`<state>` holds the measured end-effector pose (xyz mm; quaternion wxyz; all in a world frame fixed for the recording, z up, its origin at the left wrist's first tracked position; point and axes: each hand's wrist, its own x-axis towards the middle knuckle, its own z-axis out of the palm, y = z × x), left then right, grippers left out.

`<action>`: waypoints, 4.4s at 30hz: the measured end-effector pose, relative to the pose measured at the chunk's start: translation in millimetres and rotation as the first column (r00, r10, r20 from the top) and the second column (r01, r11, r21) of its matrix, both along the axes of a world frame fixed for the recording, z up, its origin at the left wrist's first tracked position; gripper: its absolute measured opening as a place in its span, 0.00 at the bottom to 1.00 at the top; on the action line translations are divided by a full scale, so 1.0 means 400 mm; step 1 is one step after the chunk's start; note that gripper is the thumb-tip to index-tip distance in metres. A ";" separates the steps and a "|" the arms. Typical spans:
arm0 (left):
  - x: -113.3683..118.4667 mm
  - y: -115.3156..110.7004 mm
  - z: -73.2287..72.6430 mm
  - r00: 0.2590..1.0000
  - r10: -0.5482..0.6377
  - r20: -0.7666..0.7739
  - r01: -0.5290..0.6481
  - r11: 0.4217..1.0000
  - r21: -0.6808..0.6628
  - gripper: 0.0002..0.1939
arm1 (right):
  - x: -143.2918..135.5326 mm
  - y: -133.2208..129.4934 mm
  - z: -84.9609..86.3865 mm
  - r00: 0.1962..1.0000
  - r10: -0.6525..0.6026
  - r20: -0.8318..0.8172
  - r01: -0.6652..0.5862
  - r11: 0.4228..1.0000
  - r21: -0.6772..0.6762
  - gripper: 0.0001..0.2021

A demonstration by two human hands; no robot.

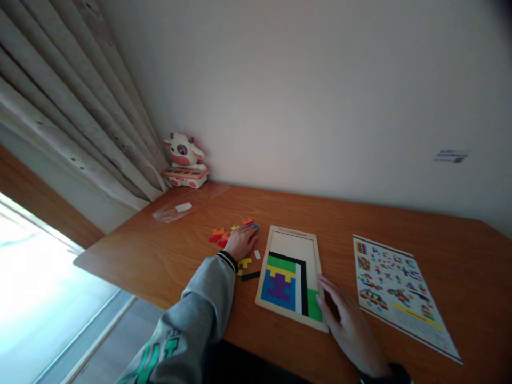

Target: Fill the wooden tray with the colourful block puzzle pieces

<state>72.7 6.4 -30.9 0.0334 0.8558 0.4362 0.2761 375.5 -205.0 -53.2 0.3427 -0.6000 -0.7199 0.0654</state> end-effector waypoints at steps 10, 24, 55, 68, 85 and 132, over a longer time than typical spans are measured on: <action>-0.014 0.001 -0.007 0.996 -0.089 0.011 0.089 0.996 0.022 0.12 | 0.001 -0.005 0.012 0.999 -0.010 -0.033 0.009 0.999 -0.037 0.19; -0.014 -0.003 -0.011 0.991 -0.130 -0.025 0.131 0.991 0.026 0.13 | -0.001 -0.014 0.013 0.996 -0.055 -0.075 0.048 0.994 -0.096 0.20; -0.002 -0.032 0.018 0.926 -0.054 0.373 0.043 0.998 0.039 0.07 | -0.003 -0.013 0.019 0.994 -0.043 -0.096 0.032 0.993 -0.118 0.20; 0.220 -0.306 0.122 0.685 -0.367 0.630 0.461 0.887 0.015 0.07 | 0.003 -0.025 0.028 0.980 -0.106 -0.171 0.110 0.994 0.015 0.18; 0.281 -0.219 0.071 0.762 -0.236 0.603 0.484 0.826 -0.288 0.11 | 0.016 -0.032 0.024 0.851 -0.313 -0.423 0.291 0.950 -0.117 0.16; 0.247 -0.291 0.044 0.788 -0.613 -0.063 0.613 0.790 -0.016 0.13 | 0.004 -0.021 0.040 0.899 -0.232 -0.370 0.231 0.972 -0.047 0.15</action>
